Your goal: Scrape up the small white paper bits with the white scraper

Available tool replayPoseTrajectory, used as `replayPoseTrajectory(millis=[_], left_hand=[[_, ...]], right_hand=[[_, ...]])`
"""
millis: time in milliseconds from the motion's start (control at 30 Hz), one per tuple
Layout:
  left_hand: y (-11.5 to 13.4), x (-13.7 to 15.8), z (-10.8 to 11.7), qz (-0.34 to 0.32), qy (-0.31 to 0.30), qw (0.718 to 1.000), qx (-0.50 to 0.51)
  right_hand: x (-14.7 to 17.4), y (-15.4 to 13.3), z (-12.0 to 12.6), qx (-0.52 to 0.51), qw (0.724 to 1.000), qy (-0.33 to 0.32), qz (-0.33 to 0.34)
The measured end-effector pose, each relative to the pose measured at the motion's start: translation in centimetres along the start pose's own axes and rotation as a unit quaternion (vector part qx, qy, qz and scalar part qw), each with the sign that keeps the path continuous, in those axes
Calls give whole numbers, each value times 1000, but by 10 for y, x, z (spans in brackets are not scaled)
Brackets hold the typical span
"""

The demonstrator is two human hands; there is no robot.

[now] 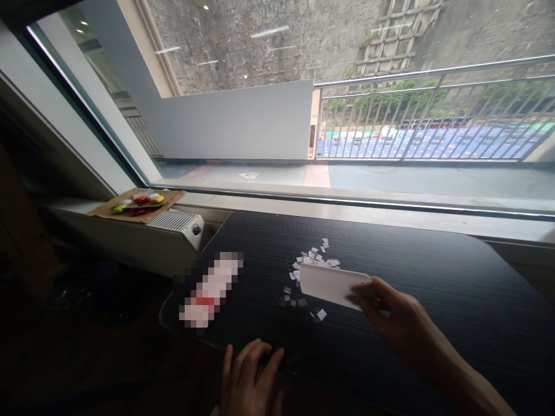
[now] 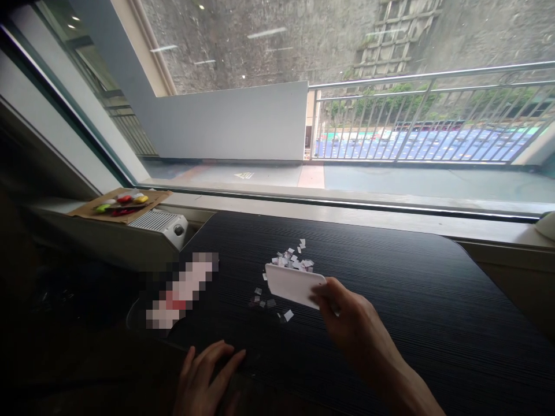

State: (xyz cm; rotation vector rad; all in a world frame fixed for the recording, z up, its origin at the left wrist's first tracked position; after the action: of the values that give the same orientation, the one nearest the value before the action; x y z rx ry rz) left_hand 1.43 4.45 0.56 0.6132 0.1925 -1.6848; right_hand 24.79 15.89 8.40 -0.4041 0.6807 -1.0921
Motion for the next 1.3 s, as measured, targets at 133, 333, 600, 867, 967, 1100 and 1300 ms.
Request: replayPoseTrajectory(millis=[133, 333, 600, 867, 967, 1100, 1300], left_hand=[[0, -1, 1, 2, -4, 1000, 9], [-1, -2, 5, 4, -12, 999, 31], [-1, -4, 11, 8, -9, 998, 62], [-2, -5, 13, -13, -2, 999, 49], [-2, -5, 12, -22, -19, 999, 45], [-6, -5, 14, 11, -18, 999, 48], [-5, -5, 13, -36, -49, 998, 14]], right_hand=[[4, 4, 7, 9, 1000, 16, -7], [28, 16, 26, -5, 998, 5, -55], [45, 21, 35, -13, 996, 18, -82], [63, 33, 55, 24, 992, 35, -117], [66, 36, 58, 2, 989, 37, -140], [64, 45, 53, -12, 986, 19, -164], [69, 64, 66, -18, 978, 77, -194]])
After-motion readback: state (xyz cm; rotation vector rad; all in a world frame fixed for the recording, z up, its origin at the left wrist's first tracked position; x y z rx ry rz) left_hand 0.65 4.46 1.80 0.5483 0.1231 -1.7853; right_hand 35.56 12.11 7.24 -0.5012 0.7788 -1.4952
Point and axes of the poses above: each hand's wrist, its own x-axis away from the middle knuckle, its own z-axis out of the back of the hand, y = z × x, the point moved 7 cm from there along -x, towards the middle knuckle, and after that the axes turned 7 degrees about z, right-handed, at the moved point
